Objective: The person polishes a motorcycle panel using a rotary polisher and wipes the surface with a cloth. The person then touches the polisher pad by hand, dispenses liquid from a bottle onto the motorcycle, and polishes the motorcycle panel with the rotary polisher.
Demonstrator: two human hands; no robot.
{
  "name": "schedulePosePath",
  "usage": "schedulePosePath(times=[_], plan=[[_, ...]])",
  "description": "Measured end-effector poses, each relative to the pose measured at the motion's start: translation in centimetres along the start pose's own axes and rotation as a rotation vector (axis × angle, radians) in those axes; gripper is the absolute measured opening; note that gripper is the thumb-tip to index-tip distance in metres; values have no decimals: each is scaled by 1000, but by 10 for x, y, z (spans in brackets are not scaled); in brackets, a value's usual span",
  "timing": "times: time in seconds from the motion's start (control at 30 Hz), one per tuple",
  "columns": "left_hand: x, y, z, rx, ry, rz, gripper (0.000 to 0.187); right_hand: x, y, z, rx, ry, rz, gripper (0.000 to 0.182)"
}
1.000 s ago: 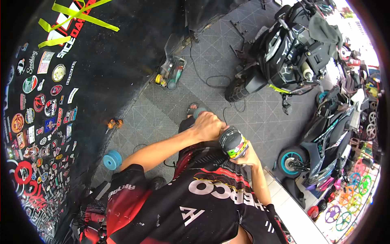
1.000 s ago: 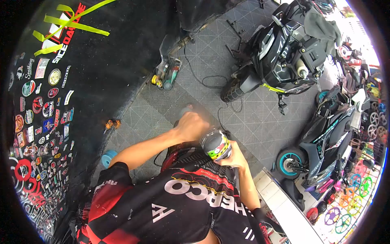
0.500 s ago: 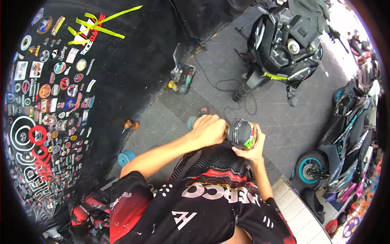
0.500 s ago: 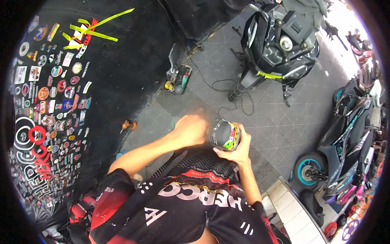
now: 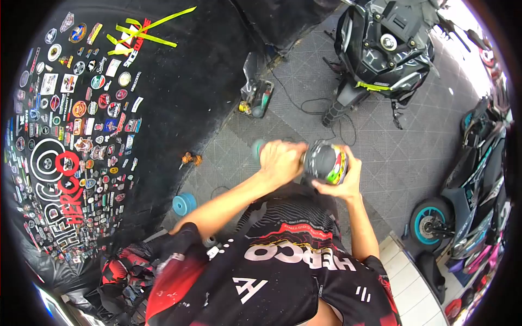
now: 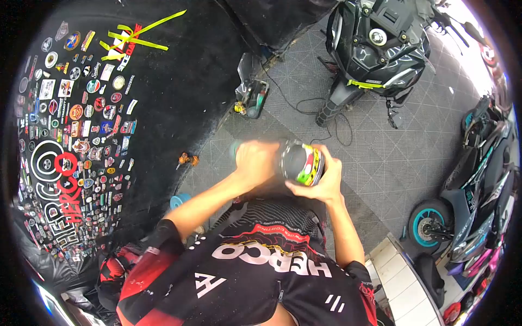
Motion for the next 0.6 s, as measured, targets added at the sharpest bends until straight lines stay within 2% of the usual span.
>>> schedulePosePath(times=[0.1, 0.2, 0.3, 0.33, 0.37, 0.4, 0.43, 0.47, 0.5, 0.57, 0.6], plan=[[9, 23, -28, 407, 29, -113, 16, -15, -17, -15, 173, -42, -167, 68], [1, 47, -33, 485, -47, -33, 17, -31, -27, -25, 230, -2, -146, 68], [-47, 49, -38, -18, -97, 78, 18, -54, -46, -40, 121, 52, 125, 71], [-69, 48, -52, -544, -142, 250, 22, -54, -54, -40, 91, 40, 148, 72], [-86, 48, -55, -833, -266, 558, 29, -53, -63, -45, 56, 40, 171, 73], [-96, 63, -63, -1020, -363, 444, 27, -51, -73, -54, 20, 48, 193, 75], [-111, 80, -62, -985, -442, 463, 37, -50, -85, -60, -9, 50, 213, 76], [-127, 97, -62, -946, -520, 482, 50, -46, -97, -62, 13, -14, 101, 79], [-156, 119, -59, -672, -574, 637, 68, -42, -107, -65, 10, 9, 63, 80], [-202, 188, -72, -230, -384, 683, 93, -36, -131, -71, -9, 44, -10, 82], [-215, 226, -70, -60, -209, 957, 101, -38, -146, -74, -3, 19, 11, 85]])
Point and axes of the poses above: each hand's wrist, its own z-axis away from the middle knuckle, its own y-axis out of the back of the hand, x = y × z, the point moved 3 cm from there along -z, towards the middle knuckle, and after that the axes turned 7 degrees about -z, right-handed, at the moved point
